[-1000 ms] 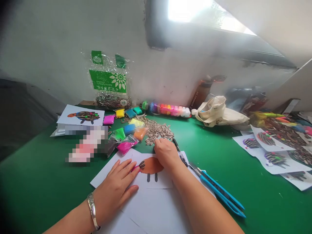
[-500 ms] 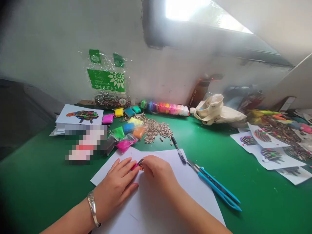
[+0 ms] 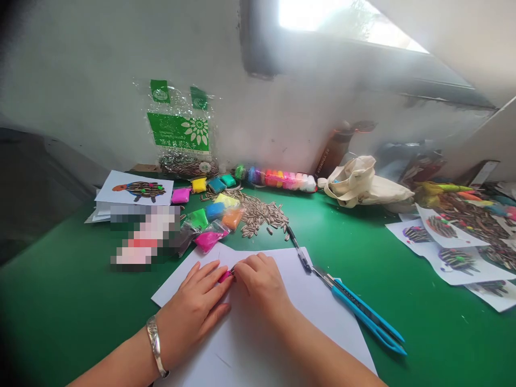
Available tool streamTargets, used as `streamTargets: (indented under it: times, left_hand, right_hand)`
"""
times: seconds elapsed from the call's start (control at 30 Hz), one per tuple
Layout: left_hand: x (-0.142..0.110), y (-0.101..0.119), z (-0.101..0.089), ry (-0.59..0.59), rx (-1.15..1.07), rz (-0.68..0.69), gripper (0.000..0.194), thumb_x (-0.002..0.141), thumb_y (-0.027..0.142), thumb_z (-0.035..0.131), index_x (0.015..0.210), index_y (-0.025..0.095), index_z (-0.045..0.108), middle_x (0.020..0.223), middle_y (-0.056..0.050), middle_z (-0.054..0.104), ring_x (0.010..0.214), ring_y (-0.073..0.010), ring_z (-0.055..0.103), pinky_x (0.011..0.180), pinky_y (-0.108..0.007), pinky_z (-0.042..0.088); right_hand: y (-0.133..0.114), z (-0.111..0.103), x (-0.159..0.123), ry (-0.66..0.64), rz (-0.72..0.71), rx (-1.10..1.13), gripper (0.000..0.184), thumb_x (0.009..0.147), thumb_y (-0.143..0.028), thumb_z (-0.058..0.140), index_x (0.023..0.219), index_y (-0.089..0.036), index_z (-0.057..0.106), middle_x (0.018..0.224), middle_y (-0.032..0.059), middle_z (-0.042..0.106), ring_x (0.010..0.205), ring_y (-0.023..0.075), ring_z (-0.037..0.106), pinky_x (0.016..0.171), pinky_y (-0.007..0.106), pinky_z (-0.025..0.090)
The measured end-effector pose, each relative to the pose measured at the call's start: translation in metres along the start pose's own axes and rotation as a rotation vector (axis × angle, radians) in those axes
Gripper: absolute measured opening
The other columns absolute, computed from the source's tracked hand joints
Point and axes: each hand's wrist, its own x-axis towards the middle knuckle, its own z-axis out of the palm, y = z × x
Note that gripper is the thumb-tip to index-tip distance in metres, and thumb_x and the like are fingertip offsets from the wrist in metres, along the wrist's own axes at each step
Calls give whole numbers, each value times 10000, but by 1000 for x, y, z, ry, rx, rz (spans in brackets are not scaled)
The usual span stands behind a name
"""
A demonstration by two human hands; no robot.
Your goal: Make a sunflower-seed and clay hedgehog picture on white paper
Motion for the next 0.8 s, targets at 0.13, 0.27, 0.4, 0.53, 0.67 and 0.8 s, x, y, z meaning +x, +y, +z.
streamTargets:
  times: [0.13,0.27,0.4,0.53,0.67,0.8]
  left_hand:
    - [0,0,1,10,-13,-13,357,848,247,546,1193,165,589,1233,-101,601,1205,-337,465,992,-625,352]
    - [0,0,1,-2,0,-14,363,842,239,553,1197,172,589,1247,-104,593,1203,-338,468,991,-625,352]
    - [0,-1,2,8,-4,-16,349,847,249,543,1182,173,602,1244,-101,598,1195,-337,477,990,-625,355]
    - [0,-1,2,3,-16,-23,359,854,252,528,1197,167,593,1254,-97,593,1199,-338,475,990,-626,356]
    - [1,0,1,-14,-26,-31,359,853,239,530,1199,161,590,1249,-96,595,1202,-334,473,997,-627,348]
    - [0,-1,1,-11,-37,-34,351,859,252,522,1194,173,591,1252,-90,594,1202,-330,473,999,-623,348]
  right_hand:
    - [0,-4,-1,10,-31,-20,144,867,-144,532,822,-210,652,844,22,668,749,153,526,703,285,352]
    - [0,-7,0,-13,-51,-38,155,861,-126,534,817,-221,648,863,11,678,735,147,516,683,281,330]
    - [-1,-7,2,-31,-57,-64,159,873,-131,522,782,-206,629,851,18,672,737,149,504,677,279,322]
    - [-3,-6,2,-33,-68,-101,157,884,-151,514,764,-192,607,826,29,655,738,151,490,678,280,322]
    - [-3,-4,1,-52,-73,-83,163,897,-159,496,778,-191,601,823,34,644,729,149,479,676,278,327]
    - [-2,-1,-1,-35,-68,-87,175,889,-144,498,743,-184,584,805,36,638,720,147,470,672,275,321]
